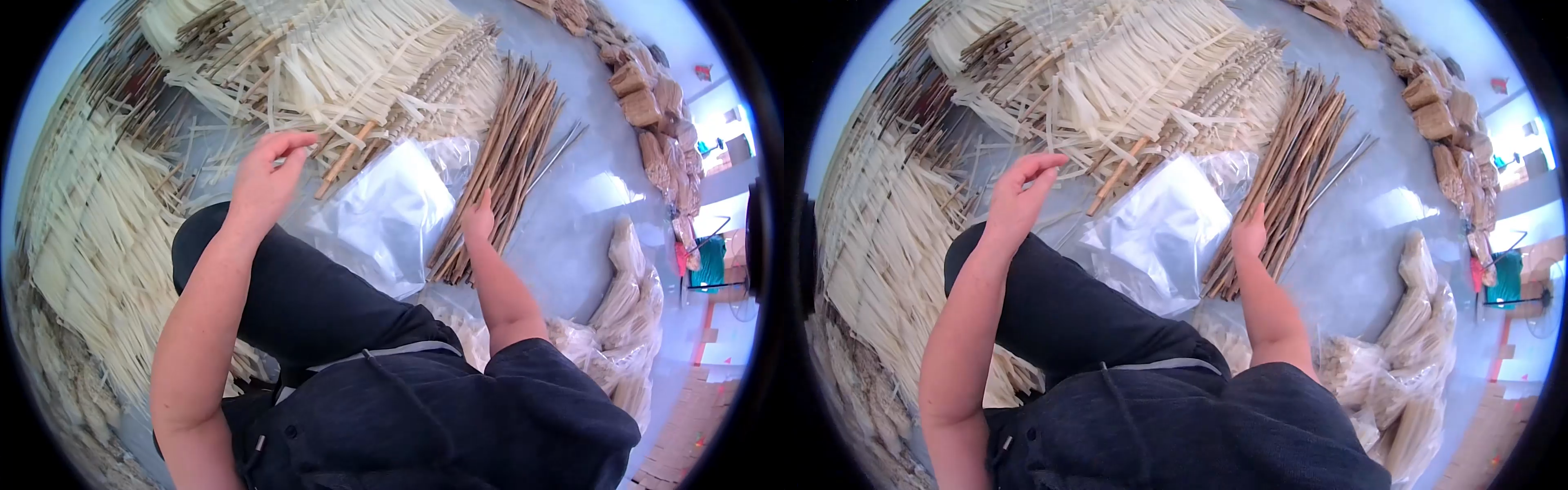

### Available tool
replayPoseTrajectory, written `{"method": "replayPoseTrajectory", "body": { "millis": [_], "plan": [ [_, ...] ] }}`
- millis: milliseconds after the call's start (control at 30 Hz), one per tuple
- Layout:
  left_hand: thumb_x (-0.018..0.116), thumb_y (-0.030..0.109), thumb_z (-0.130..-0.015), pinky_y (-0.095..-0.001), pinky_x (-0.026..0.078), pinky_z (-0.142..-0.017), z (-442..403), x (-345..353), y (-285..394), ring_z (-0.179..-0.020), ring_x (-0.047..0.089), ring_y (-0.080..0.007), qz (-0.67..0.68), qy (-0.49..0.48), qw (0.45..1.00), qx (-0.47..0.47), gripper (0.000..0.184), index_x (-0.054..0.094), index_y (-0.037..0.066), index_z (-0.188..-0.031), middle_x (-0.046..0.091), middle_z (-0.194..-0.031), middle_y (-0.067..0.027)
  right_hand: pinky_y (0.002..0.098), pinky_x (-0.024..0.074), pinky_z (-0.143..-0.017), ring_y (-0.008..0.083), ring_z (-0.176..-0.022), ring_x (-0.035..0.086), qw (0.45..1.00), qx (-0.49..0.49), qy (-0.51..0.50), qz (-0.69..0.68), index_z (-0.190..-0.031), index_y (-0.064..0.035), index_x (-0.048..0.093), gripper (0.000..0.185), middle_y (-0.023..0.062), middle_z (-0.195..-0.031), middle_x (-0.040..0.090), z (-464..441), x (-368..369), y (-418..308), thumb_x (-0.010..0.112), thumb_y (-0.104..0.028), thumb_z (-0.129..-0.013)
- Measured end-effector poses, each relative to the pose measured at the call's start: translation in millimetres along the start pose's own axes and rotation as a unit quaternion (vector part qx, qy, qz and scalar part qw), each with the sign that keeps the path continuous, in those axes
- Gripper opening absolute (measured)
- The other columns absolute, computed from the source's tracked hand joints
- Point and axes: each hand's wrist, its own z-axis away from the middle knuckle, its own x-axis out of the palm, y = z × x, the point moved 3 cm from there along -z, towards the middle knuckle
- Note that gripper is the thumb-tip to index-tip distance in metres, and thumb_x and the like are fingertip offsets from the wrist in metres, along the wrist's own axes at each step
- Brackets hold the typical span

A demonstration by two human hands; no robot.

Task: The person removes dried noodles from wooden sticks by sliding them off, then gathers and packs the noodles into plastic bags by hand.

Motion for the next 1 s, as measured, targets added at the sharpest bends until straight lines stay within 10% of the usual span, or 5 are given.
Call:
{"method": "replayPoseTrajectory", "body": {
  "millis": [200, 300, 500, 833, 1000],
  "plan": [
    [0.056, 0.005, -0.089, -0.0278, 0.037, -0.099, 19.0, -35.2, 23.2, -0.115, 0.052, -0.0170, -0.043, 0.053, 0.997, 0.029, 0.023, 0.067, 0.004, -0.109, 0.060, -0.119, -0.0073, 0.0457, 0.0450, -0.093, 0.0359, -0.110, 0.057, 0.980, 0.117, -0.123, 0.103, -0.145, -0.0151, 0.032, 0.061, 0.0214, -0.125, 0.054, 12.5, 19.6, 43.0, 0.049, -0.010, -0.086],
    [0.056, 0.002, -0.090, -0.0274, 0.041, -0.096, 76.6, -103.3, 35.0, -0.117, 0.052, -0.0172, -0.097, 0.142, 0.985, 0.015, 0.022, 0.066, 0.003, -0.109, 0.059, -0.122, -0.0081, 0.0443, 0.0419, -0.098, 0.0343, -0.116, 0.051, 0.981, -0.060, -0.098, 0.159, -0.139, -0.0146, 0.041, 0.056, 0.0168, -0.127, 0.052, 15.1, 23.9, 40.1, 0.053, -0.012, -0.085],
    [0.049, 0.018, -0.098, -0.0328, 0.037, -0.103, 441.9, -275.2, -21.7, -0.125, 0.046, -0.0196, -0.154, 0.593, 0.736, -0.290, 0.037, 0.052, 0.001, -0.131, 0.050, -0.136, -0.0105, 0.0430, 0.0406, -0.099, 0.0364, -0.116, 0.048, 0.944, -0.285, -0.159, 0.043, -0.132, -0.0087, 0.048, 0.051, 0.0184, -0.125, 0.052, 21.9, 95.2, -34.3, 0.059, -0.016, -0.083],
    [0.051, 0.021, -0.096, -0.0329, 0.038, -0.102, 766.7, 49.8, -23.4, -0.122, 0.049, -0.0210, 0.055, 0.539, 0.370, -0.755, 0.039, 0.052, 0.000, -0.129, 0.053, -0.132, -0.0110, 0.0421, 0.0349, -0.107, 0.0420, -0.126, 0.045, 0.960, -0.117, -0.227, 0.114, -0.133, 0.0096, 0.043, 0.085, 0.0308, -0.134, 0.046, -68.9, 222.6, -54.7, 0.044, -0.062, -0.088],
    [0.051, 0.021, -0.096, -0.0331, 0.039, -0.101, 756.6, 113.9, -25.8, -0.121, 0.050, -0.0213, 0.124, 0.535, 0.342, -0.762, 0.038, 0.053, 0.001, -0.128, 0.053, -0.132, -0.0111, 0.0432, 0.0470, -0.089, 0.0400, -0.095, 0.062, 0.861, -0.338, -0.295, 0.240, -0.103, 0.0074, 0.063, 0.042, 0.0262, -0.099, 0.066, -68.3, 248.5, -16.9, 0.053, -0.029, -0.086]
  ]
}}
